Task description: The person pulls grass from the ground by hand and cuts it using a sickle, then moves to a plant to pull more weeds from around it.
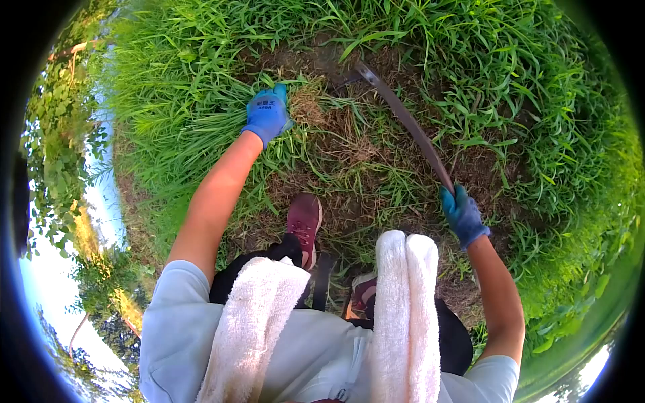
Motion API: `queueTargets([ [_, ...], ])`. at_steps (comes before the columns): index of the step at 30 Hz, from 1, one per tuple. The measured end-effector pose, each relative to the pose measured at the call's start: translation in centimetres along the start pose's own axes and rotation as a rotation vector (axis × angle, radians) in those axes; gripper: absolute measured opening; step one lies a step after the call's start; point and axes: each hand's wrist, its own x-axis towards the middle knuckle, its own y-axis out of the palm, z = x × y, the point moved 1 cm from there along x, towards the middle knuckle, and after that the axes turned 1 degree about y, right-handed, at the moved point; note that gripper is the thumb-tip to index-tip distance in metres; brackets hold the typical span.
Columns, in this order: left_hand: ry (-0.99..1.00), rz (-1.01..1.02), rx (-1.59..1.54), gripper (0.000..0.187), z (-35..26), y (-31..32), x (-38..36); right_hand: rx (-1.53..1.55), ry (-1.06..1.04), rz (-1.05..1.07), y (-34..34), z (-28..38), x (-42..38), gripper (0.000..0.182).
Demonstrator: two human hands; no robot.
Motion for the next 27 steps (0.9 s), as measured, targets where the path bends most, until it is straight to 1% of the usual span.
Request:
queueTargets([
  [1, -0.061, 0.015, -0.069, 0.072, 0.5, -1.0, -0.2, -0.112, 0.071, -0.017, -0.4, 5.0, 1.1, 0.042],
  [2, -0.120, 0.030, -0.135, 0.072, 1.1, -1.7, 0.1, -0.221, 0.142, -0.035, -0.6, 7.5, 2.6, 0.047],
  [3, -0.138, -0.019, -0.108, 0.072, 2.2, -3.2, 0.2, -0.197, 0.099, -0.066, -0.8, 8.5, 4.8, 0.047],
  [5, -0.224, -0.026, -0.228, 0.059, 3.2, -2.6, 0.9, -0.196, 0.150, -0.068, -0.7, 8.5, 5.4, 0.048],
  [6, -0.195, -0.001, -0.332, 0.055, 3.9, -2.5, 0.9, -0.141, 0.139, -0.096, -0.3, 8.6, 4.8, 0.048],
  [7, -0.205, -0.002, -0.321, 0.055, 4.8, -2.7, 1.2, -0.132, 0.130, -0.089, 0.2, 8.7, 4.5, 0.048],
  [9, -0.194, 0.040, -0.402, 0.053, 5.0, -2.3, 1.1, 0.024, 0.157, -0.100, 0.1, 8.5, 2.5, 0.050],
  [10, -0.169, 0.057, -0.417, 0.054, 5.2, -1.7, 1.7, 0.015, 0.205, -0.136, 0.3, 8.2, 2.6, 0.050],
  [13, -0.182, -0.010, -0.376, 0.053, 4.7, -1.3, 1.7, 0.035, 0.170, -0.123, 0.7, 10.6, 5.2, 0.049],
  [14, -0.150, -0.058, -0.302, 0.053, 4.5, -1.3, 1.6, -0.015, 0.140, -0.105, 1.3, 12.1, 6.6, 0.048],
  [16, -0.128, -0.073, -0.300, 0.052, 4.5, -1.4, 1.8, -0.063, 0.111, -0.092, 2.5, 14.1, 9.0, 0.047],
  [18, -0.125, -0.082, -0.316, 0.051, 4.5, -1.5, 1.5, -0.253, 0.024, 0.071, 4.5, 14.6, 9.8, 0.046],
  [20, -0.119, -0.074, -0.360, 0.051, 4.3, -2.8, 0.8, -0.320, 0.098, 0.061, 3.5, 13.0, 6.3, 0.044],
  [21, -0.109, -0.060, -0.388, 0.051, 4.3, -3.1, 0.0, -0.322, 0.040, 0.034, 2.7, 8.6, 4.2, 0.042],
  [22, -0.084, 0.020, -0.359, 0.050, 4.0, -3.1, -1.0, -0.273, 0.121, 0.084, 0.8, 4.8, 1.6, 0.040],
  [23, 0.006, -0.046, -0.278, 0.051, 2.9, -2.9, -2.5, -0.356, 0.165, 0.044, -1.1, 2.5, -1.5, 0.038],
  [24, 0.097, -0.089, -0.190, 0.053, 1.5, -1.9, -4.8, -0.310, 0.153, 0.003, -2.7, 0.6, -4.2, 0.036],
  [26, 0.081, 0.077, -0.139, 0.046, -0.3, 0.0, -7.5, -0.274, 0.142, -0.013, -4.4, -1.6, -7.0, 0.035],
  [27, 0.077, 0.066, -0.147, 0.046, -0.3, 0.7, -7.9, -0.284, 0.135, -0.022, -4.7, -0.2, -6.5, 0.035],
])
